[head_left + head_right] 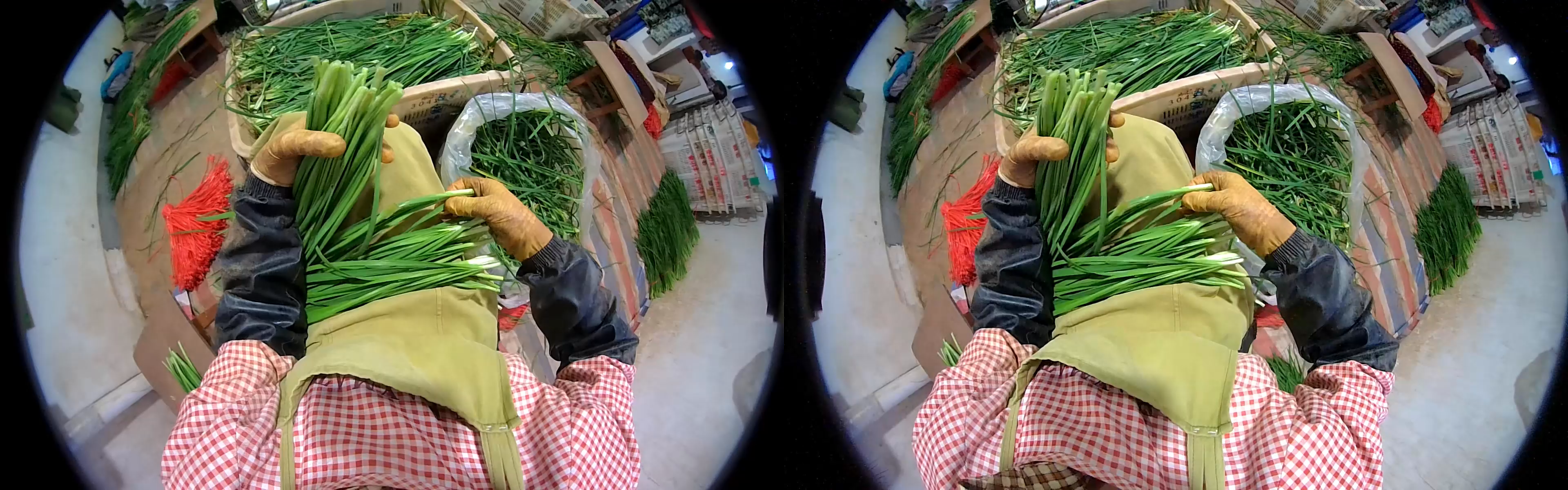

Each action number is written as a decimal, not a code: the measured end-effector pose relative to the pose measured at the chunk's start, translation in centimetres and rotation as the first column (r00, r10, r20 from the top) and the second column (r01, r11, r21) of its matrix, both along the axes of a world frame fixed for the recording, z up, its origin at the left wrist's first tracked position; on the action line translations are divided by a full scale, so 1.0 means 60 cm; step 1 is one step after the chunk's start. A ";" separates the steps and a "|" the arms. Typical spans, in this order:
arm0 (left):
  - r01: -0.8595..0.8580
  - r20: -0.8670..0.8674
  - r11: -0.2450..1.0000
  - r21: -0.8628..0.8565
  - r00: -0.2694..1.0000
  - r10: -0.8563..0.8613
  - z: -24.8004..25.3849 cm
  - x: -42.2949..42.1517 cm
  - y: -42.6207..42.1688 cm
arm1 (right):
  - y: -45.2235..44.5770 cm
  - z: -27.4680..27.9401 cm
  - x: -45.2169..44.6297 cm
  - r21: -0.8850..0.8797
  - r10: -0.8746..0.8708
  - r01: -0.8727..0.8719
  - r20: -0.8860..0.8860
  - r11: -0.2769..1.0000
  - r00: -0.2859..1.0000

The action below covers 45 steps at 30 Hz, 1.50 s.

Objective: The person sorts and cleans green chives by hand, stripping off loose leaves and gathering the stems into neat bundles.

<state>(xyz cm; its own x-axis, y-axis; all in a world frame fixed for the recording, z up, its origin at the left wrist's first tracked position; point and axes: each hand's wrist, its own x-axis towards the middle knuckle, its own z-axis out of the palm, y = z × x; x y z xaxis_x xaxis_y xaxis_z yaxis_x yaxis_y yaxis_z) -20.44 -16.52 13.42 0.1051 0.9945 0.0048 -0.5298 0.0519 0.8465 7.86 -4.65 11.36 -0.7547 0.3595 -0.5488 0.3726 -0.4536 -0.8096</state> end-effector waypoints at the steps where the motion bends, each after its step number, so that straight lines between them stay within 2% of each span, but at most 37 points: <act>1: -0.020 -0.032 1.000 0.003 0.999 0.020 0.002 0.002 0.001 | 0.001 -0.006 0.003 0.002 0.000 0.000 0.004 1.000 1.000; 4: -0.010 -0.022 1.000 0.005 1.000 0.010 0.003 -0.004 0.003 | 0.006 -0.016 0.006 0.024 -0.019 0.019 -0.004 1.000 1.000; 5: -0.031 0.008 1.000 -0.001 0.999 0.031 0.005 -0.001 0.003 | 0.013 -0.018 0.005 0.514 -0.006 -0.113 0.224 0.851 0.975; 6: -0.048 0.015 0.999 0.012 0.999 0.048 0.005 0.000 0.005 | 0.018 -0.014 0.003 0.818 -0.109 -0.325 0.421 0.474 0.901; 7: -0.039 0.021 0.999 0.012 0.999 0.039 0.006 0.001 0.004 | 0.021 0.009 -0.001 0.904 -0.235 -0.343 0.403 0.256 0.885; 9: -0.045 -0.017 0.999 -0.002 0.999 0.045 0.011 -0.001 -0.003 | 0.059 0.005 0.016 0.940 -0.358 -0.322 0.341 0.112 0.870; 11: -0.063 -0.019 0.998 0.013 0.998 0.063 0.001 -0.006 -0.003 | 0.107 0.016 0.044 0.893 -0.501 -0.449 0.371 -0.040 0.782; 13: -0.030 -0.025 0.999 0.027 0.999 0.031 0.004 -0.009 -0.003 | 0.142 0.029 0.078 0.649 -0.670 -0.743 0.480 -0.164 0.567; 15: -0.032 0.000 0.999 0.036 0.999 0.033 0.004 -0.006 0.000 | 0.132 0.035 0.082 0.669 -0.674 -0.726 0.463 -0.159 0.575; 16: -0.031 0.024 0.999 0.035 0.999 0.030 0.004 -0.005 0.000 | 0.111 0.048 0.069 0.856 -0.419 -0.497 0.403 -0.141 0.814; 17: -0.030 0.024 0.999 0.033 0.999 0.029 0.002 -0.003 0.000 | 0.087 0.053 0.056 0.969 -0.144 -0.244 0.237 -0.032 0.961; 18: -0.032 0.043 0.999 0.037 0.999 0.030 0.002 -0.002 0.002 | 0.063 0.041 0.043 0.957 -0.017 -0.161 0.170 0.242 0.985; 19: -0.035 0.061 0.998 0.042 0.998 0.033 0.002 -0.001 0.004 | 0.041 0.030 0.028 0.859 0.086 -0.100 0.065 0.502 0.994; 20: -0.036 0.059 0.998 0.042 0.998 0.034 0.002 -0.007 0.008 | 0.029 0.037 0.017 0.648 0.126 -0.177 0.125 0.741 0.984; 21: 0.011 0.021 1.000 0.028 1.000 -0.012 0.006 -0.016 0.009 | 0.023 0.036 0.000 0.502 0.142 -0.146 0.046 0.853 0.989; 22: 0.054 -0.016 0.998 0.008 0.998 -0.054 0.010 -0.022 0.006 | 0.021 0.047 -0.006 0.488 0.125 -0.104 -0.012 0.866 0.992; 25: -0.036 0.022 0.998 0.043 0.999 0.036 0.039 -0.021 -0.011 | 0.018 0.115 -0.016 0.419 0.153 -0.076 -0.152 0.905 0.976; 27: -0.104 -0.022 0.994 0.018 0.994 0.104 0.059 -0.030 -0.023 | 0.037 0.094 -0.024 0.550 0.189 -0.158 0.000 0.820 0.982; 28: -0.056 -0.049 0.998 0.035 0.997 0.058 0.063 -0.039 -0.024 | 0.040 0.059 -0.026 0.819 0.121 -0.243 0.210 0.520 0.970; 29: -0.011 -0.073 0.999 0.050 0.997 0.014 0.066 -0.049 -0.023 | 0.044 0.025 -0.029 0.921 -0.029 -0.364 0.371 0.140 0.928; 31: -0.005 -0.084 0.999 0.041 0.996 0.008 0.061 -0.062 -0.020 | 0.038 0.012 -0.034 0.887 -0.010 -0.462 0.462 -0.010 0.887; 33: -0.001 -0.070 1.000 0.025 0.998 0.003 0.055 -0.067 -0.025 | 0.026 0.004 -0.036 0.897 -0.058 -0.413 0.426 0.155 0.903; 35: -0.001 -0.057 1.000 0.023 0.998 0.002 0.056 -0.060 -0.022 | 0.047 -0.021 -0.029 0.942 -0.138 -0.261 0.294 0.212 0.946; 36: 0.003 -0.069 1.000 0.030 0.998 -0.001 0.054 -0.058 -0.019 | 0.056 -0.017 -0.022 0.924 -0.192 -0.134 0.214 0.358 0.958; 37: 0.002 -0.081 0.999 0.040 0.997 0.001 0.052 -0.057 -0.015 | 0.061 0.005 -0.018 0.814 -0.228 -0.094 0.268 0.573 0.936; 39: 0.055 -0.049 0.997 0.060 0.997 -0.052 0.043 -0.063 -0.013 | 0.102 -0.011 0.018 0.771 -0.118 -0.160 0.291 0.617 0.950; 41: 0.098 -0.025 0.992 0.079 0.995 -0.096 0.037 -0.069 -0.012 | 0.087 0.005 0.036 0.726 0.057 -0.161 0.166 0.669 0.985; 42: 0.097 -0.019 0.991 0.087 0.995 -0.095 0.038 -0.069 -0.011 | 0.073 0.020 0.035 0.638 0.126 -0.208 0.173 0.741 0.977; 43: 0.095 -0.013 0.991 0.092 0.995 -0.095 0.036 -0.069 -0.011 | 0.061 0.010 0.035 0.531 0.107 -0.121 0.058 0.839 0.993; 45: 0.080 0.016 0.991 0.105 0.997 -0.082 0.028 -0.071 -0.011 | 0.058 0.026 0.030 0.444 0.119 -0.141 0.077 0.885 0.990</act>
<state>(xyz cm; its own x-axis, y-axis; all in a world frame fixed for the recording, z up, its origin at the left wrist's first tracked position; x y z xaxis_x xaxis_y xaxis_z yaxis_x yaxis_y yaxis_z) -24.68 -17.17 15.10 0.1842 0.9767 0.1105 -0.5441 0.0076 0.8390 9.67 -1.20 12.90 -0.7890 0.4758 -0.3887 0.4455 0.0074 -0.8952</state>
